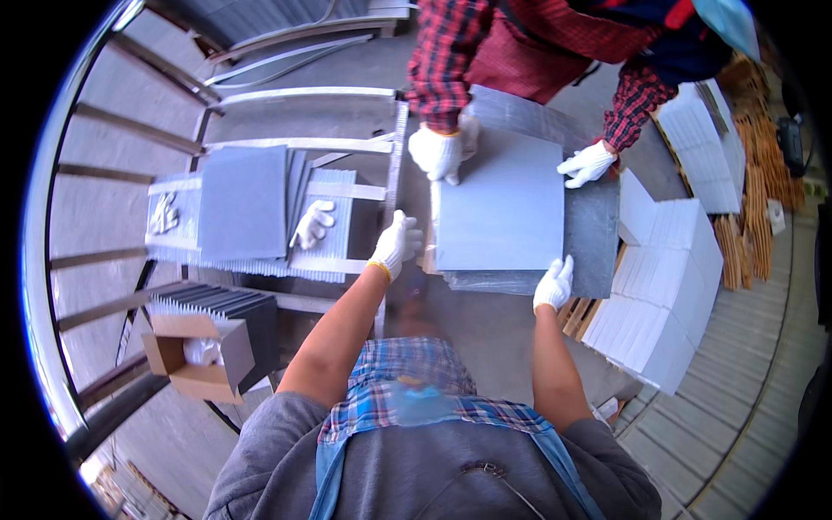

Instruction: The person places plastic sheets between gray rectangular panels and stacks them on a wooden pallet. A coworker assists by handing over panels and applying tape to secure the stack. The person continues to separate and stack the panels one by one.

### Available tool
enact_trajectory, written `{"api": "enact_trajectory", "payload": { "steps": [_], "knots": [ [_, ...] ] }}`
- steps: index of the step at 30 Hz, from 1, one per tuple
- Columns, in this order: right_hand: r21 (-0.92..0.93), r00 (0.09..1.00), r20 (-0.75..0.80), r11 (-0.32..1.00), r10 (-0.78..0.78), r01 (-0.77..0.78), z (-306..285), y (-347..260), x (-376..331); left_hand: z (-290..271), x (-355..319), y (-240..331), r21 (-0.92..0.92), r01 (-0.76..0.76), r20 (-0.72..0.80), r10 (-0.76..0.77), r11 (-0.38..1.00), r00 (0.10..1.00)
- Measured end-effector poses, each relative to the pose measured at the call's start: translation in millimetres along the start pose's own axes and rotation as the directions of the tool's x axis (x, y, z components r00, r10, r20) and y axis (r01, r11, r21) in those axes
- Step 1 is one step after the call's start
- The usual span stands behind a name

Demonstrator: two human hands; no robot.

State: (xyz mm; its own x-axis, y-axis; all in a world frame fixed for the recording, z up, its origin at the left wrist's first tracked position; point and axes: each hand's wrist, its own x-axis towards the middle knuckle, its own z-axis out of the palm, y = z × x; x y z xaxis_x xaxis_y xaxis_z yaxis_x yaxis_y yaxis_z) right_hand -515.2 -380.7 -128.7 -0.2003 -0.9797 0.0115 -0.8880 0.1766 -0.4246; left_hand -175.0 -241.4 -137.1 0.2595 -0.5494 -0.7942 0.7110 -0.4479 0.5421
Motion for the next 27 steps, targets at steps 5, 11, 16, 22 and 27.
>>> {"api": "enact_trajectory", "payload": {
  "steps": [5, 11, 16, 22, 27],
  "knots": [
    [-0.054, 0.987, 0.155, 0.998, 0.036, -0.028, -26.9, -29.2, -36.5, -81.1, -42.1, -30.6, 0.261, -0.063, -0.052, 0.08, 0.963, 0.995],
    [-0.057, 0.996, 0.091, 0.998, 0.01, -0.005, -7.1, 3.1, -76.9, -204.2, -100.1, -58.5, 0.363, -0.126, -0.245, 0.225, 0.923, 0.943],
    [-0.215, 0.983, 0.173, 0.977, 0.054, -0.016, 1.2, -13.5, -134.4, -288.0, -139.0, -91.6, 0.358, -0.184, -0.446, 0.341, 0.915, 0.828],
    [-0.263, 0.861, 0.502, 0.935, -0.076, 0.236, 10.1, -61.3, -220.9, -353.8, -155.6, -118.8, 0.264, -0.2, -0.572, 0.32, 0.944, 0.755],
    [0.038, 0.557, 0.71, 0.813, -0.431, 0.58, 51.8, -90.6, -259.7, -366.4, -171.5, -115.4, 0.06, -0.39, -0.655, 0.331, 0.919, 0.679]
  ]
}}
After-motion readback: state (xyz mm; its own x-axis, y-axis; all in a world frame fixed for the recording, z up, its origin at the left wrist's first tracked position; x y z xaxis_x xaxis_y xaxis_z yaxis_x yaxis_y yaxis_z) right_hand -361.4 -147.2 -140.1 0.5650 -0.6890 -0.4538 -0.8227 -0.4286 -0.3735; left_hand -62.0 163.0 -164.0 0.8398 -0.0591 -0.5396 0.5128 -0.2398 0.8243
